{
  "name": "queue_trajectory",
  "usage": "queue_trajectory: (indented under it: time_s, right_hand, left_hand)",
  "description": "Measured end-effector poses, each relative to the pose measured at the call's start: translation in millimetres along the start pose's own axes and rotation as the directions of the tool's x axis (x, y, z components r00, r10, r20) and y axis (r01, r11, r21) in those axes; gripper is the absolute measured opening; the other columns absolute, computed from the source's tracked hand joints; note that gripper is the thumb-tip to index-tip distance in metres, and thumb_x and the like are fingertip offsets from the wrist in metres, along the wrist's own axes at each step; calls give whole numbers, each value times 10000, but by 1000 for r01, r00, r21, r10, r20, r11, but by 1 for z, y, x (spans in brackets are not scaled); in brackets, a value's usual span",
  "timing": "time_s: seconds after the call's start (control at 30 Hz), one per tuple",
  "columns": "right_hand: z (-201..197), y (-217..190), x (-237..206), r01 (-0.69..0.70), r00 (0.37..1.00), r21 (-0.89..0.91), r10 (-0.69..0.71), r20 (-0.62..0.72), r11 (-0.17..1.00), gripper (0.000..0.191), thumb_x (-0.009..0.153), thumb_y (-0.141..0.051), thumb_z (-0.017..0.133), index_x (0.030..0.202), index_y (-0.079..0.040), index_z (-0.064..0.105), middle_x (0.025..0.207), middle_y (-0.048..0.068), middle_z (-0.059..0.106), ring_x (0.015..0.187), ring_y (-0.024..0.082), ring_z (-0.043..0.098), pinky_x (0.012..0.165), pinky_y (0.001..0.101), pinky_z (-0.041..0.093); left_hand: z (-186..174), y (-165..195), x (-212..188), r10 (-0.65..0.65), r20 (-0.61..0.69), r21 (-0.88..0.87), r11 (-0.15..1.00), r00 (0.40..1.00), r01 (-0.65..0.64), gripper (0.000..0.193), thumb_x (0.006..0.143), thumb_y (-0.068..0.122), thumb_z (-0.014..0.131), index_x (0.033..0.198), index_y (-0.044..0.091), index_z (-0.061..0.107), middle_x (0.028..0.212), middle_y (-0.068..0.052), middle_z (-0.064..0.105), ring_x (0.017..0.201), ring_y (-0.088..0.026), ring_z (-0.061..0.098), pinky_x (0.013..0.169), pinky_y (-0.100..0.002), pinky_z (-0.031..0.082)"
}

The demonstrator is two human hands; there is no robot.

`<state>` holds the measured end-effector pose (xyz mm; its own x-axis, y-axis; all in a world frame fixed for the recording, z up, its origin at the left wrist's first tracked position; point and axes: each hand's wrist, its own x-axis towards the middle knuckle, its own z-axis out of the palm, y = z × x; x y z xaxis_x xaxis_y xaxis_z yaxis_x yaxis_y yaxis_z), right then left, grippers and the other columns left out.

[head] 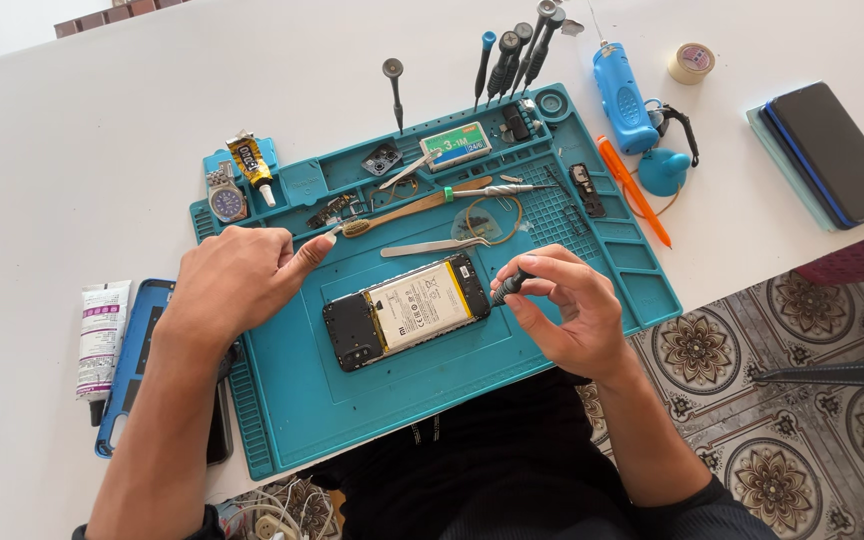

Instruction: The person disassembles a smartphone on a repair mat, using a screwdriver to unscrew and pry out the battery, then presses the battery back into the phone body and reassembles it. They then fit a blue case onto a second phone, handle a light blue phone and a clear case, and continue tightening screws on the opened phone.

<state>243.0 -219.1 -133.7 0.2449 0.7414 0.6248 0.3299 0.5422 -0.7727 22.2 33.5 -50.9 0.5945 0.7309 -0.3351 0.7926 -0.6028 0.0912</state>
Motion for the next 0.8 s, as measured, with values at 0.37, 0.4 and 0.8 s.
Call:
queue_trajectory:
  time_s: [0.37,0.4,0.8]
  right_hand:
    - [5,-10,10,153,988,-285,-151,31,946,511,939,57,747,1379,-100,540,1154,123,678,1027,197,713,892,318,638]
    - [5,-11,10,153,988,-254,-146,46,955,501,938,60,742,1372,-94,544,1186,138,681,1050,222,717,897,321,642]
    - [0,-19,4,129,992,-298,-128,23,946,425,911,7,786,1295,-101,640,1054,99,680,940,205,662,815,312,562]
  left_hand:
    - [-1,0,-2,-6,-13,5,1000,1000,6,812,955,768,364,756,74,737,753,-132,734,793,-329,728,737,-486,563]
    - [-1,1,-3,-12,-6,8,1000,1000,12,808,956,764,363,764,76,740,757,-133,739,798,-327,731,741,-484,566]
    - [3,4,-4,-27,10,36,999,1000,26,754,968,737,364,869,99,754,788,-136,761,827,-322,743,771,-470,577]
